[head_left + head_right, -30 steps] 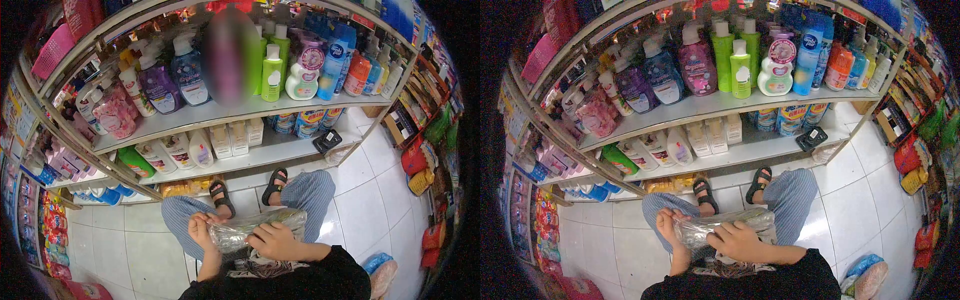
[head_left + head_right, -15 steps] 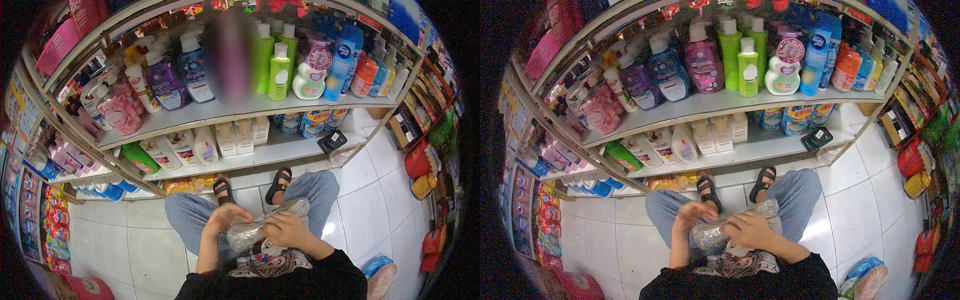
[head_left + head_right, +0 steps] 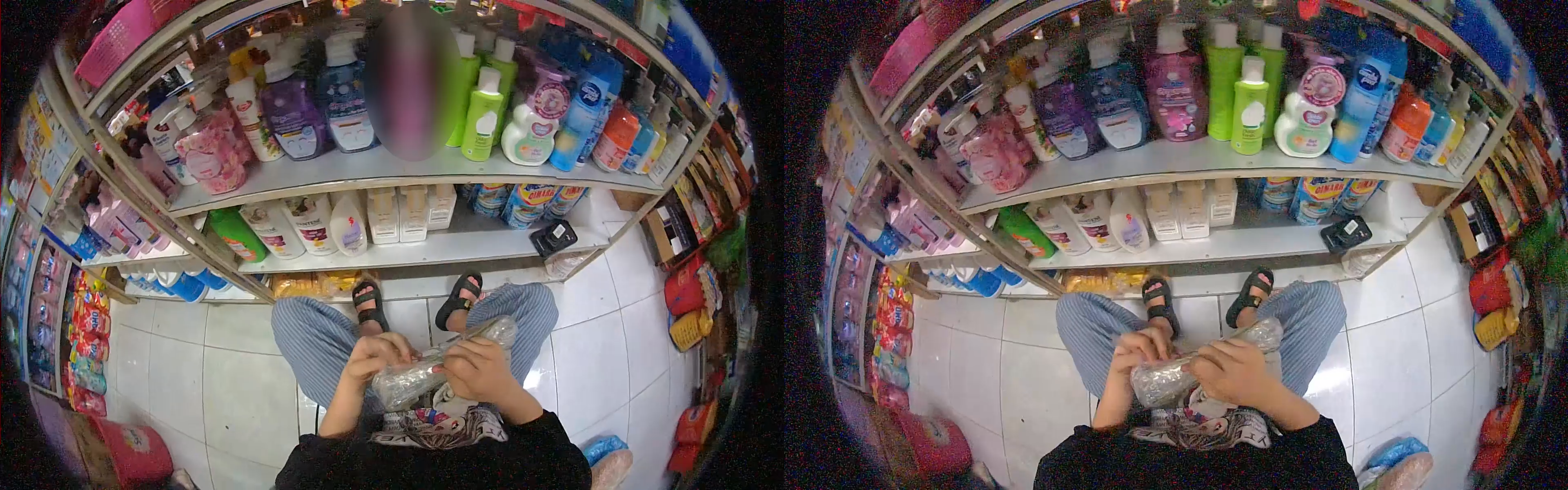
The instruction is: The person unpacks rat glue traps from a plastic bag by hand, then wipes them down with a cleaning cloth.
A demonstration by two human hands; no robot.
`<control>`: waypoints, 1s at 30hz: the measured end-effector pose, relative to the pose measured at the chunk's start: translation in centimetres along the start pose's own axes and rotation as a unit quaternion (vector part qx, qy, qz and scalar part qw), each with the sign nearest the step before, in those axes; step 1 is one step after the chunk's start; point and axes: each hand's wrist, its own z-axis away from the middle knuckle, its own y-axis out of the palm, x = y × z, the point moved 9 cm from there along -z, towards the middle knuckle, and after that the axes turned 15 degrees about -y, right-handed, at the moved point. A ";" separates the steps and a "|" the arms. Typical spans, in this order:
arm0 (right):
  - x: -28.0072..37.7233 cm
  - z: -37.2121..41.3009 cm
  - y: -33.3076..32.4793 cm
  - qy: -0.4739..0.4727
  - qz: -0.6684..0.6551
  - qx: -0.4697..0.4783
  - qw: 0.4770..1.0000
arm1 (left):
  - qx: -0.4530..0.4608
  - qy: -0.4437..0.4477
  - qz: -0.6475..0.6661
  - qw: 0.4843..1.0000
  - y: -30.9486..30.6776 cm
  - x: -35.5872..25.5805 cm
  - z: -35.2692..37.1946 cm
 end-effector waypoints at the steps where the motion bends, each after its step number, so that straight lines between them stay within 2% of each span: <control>1: 0.1 -0.7 -0.3 0.000 -0.009 0.010 1.000 | 0.010 0.018 -0.049 0.999 0.7 -1.2 -0.3; 3: 0.6 -2.2 -0.9 -0.008 -0.029 0.019 0.999 | -0.008 0.024 -0.050 0.998 1.5 -3.0 -0.2; 6: 1.8 -5.0 -2.7 -0.045 -0.050 -0.015 0.998 | -0.048 0.049 -0.042 0.997 3.0 -5.9 0.2; 8: 3.2 -7.0 -3.6 -0.078 -0.047 0.003 0.996 | -0.127 0.089 -0.100 0.983 4.5 -9.5 1.0; 9: 4.0 -7.9 -3.8 -0.086 -0.060 0.002 0.995 | -0.117 0.145 -0.114 0.976 5.3 -10.9 1.5; 11: 4.7 -9.5 -4.4 -0.044 -0.057 -0.057 0.996 | -0.133 0.134 -0.072 0.979 6.1 -12.5 2.7; 12: 5.1 -9.8 -3.9 -0.054 -0.080 -0.056 0.994 | -0.132 0.120 -0.026 0.984 6.2 -12.8 3.5; 14: 6.1 -10.6 -1.8 -0.084 -0.128 -0.001 0.988 | -0.163 0.128 -0.040 0.978 6.3 -13.4 5.5; 16: 6.7 -10.2 0.3 -0.107 -0.171 0.000 0.979 | -0.239 0.119 -0.032 0.963 5.1 -13.1 7.3; 17: 6.2 -9.8 1.9 -0.069 -0.230 0.011 0.971 | -0.289 0.106 -0.039 0.951 4.3 -12.8 8.3; 18: 5.7 -9.3 3.4 -0.028 -0.285 0.024 0.958 | -0.300 0.121 -0.046 0.945 4.0 -12.7 9.2; 20: 6.1 -9.5 4.3 -0.030 -0.291 0.040 0.955 | -0.331 0.105 0.004 0.938 2.8 -11.6 10.6; 22: 6.5 -9.9 3.9 -0.066 -0.282 0.019 0.957 | -0.327 0.112 -0.007 0.938 2.6 -11.5 11.1; 23: 6.2 -10.0 4.1 -0.054 -0.274 0.017 0.960 | -0.350 0.135 -0.008 0.927 2.2 -11.9 11.5; 24: 5.7 -10.0 5.0 -0.043 -0.257 0.052 0.964 | -0.368 0.159 -0.009 0.916 1.7 -12.3 11.6; 25: 5.2 -9.9 5.8 -0.033 -0.235 0.087 0.968 | -0.424 0.167 -0.012 0.890 0.8 -12.3 12.1; 26: 4.6 -9.8 5.7 -0.024 -0.217 0.086 0.972 | -0.407 0.162 -0.007 0.899 0.5 -12.3 11.3; 28: 4.5 -9.7 5.9 -0.030 -0.202 0.104 0.973 | -0.387 0.213 -0.021 0.897 0.6 -13.3 10.8; 30: 4.2 -9.6 5.5 -0.018 -0.195 0.091 0.976 | -0.372 0.212 -0.045 0.903 1.0 -13.5 9.9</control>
